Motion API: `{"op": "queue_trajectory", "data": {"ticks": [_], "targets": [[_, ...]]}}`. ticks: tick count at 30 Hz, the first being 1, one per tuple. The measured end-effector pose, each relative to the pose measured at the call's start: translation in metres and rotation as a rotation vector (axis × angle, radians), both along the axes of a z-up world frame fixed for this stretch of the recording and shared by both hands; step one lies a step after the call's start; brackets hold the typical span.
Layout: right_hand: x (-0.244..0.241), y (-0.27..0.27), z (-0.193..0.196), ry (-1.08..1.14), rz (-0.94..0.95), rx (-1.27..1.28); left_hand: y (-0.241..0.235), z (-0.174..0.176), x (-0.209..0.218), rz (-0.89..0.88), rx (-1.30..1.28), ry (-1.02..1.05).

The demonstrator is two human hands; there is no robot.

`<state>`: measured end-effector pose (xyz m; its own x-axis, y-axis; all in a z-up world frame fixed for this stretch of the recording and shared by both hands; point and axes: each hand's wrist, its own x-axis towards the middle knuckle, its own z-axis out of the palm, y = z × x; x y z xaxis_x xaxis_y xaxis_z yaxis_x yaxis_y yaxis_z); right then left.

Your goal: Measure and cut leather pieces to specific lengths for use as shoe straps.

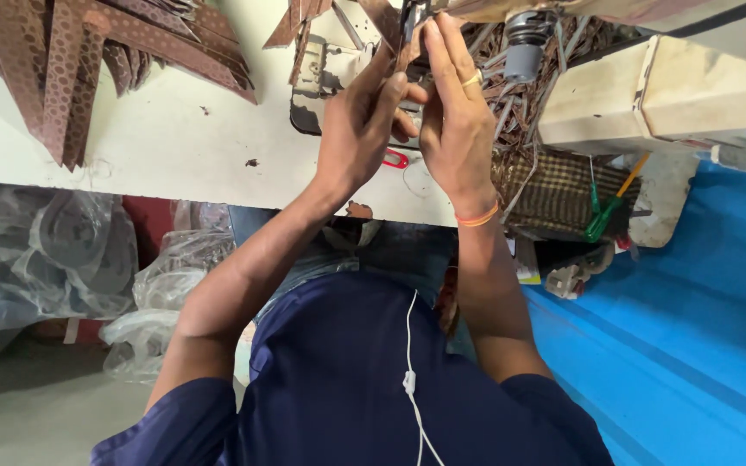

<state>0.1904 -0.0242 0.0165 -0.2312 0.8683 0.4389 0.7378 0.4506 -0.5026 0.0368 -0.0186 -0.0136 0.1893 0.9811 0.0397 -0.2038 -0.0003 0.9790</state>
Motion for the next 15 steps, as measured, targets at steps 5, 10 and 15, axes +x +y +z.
{"op": "queue_trajectory", "data": {"ticks": [5, 10, 15], "targets": [[0.007, 0.012, -0.010, 0.023, 0.015, -0.080, 0.005, -0.002, 0.007, 0.059, 0.013, -0.009], [0.012, 0.011, -0.005, 0.009, -0.013, -0.043, 0.019, -0.007, 0.011, 0.085, 0.048, 0.014], [0.038, -0.014, 0.031, 0.086, -0.144, -0.103, 0.018, -0.010, 0.005, 0.046, 0.051, 0.091]]}}
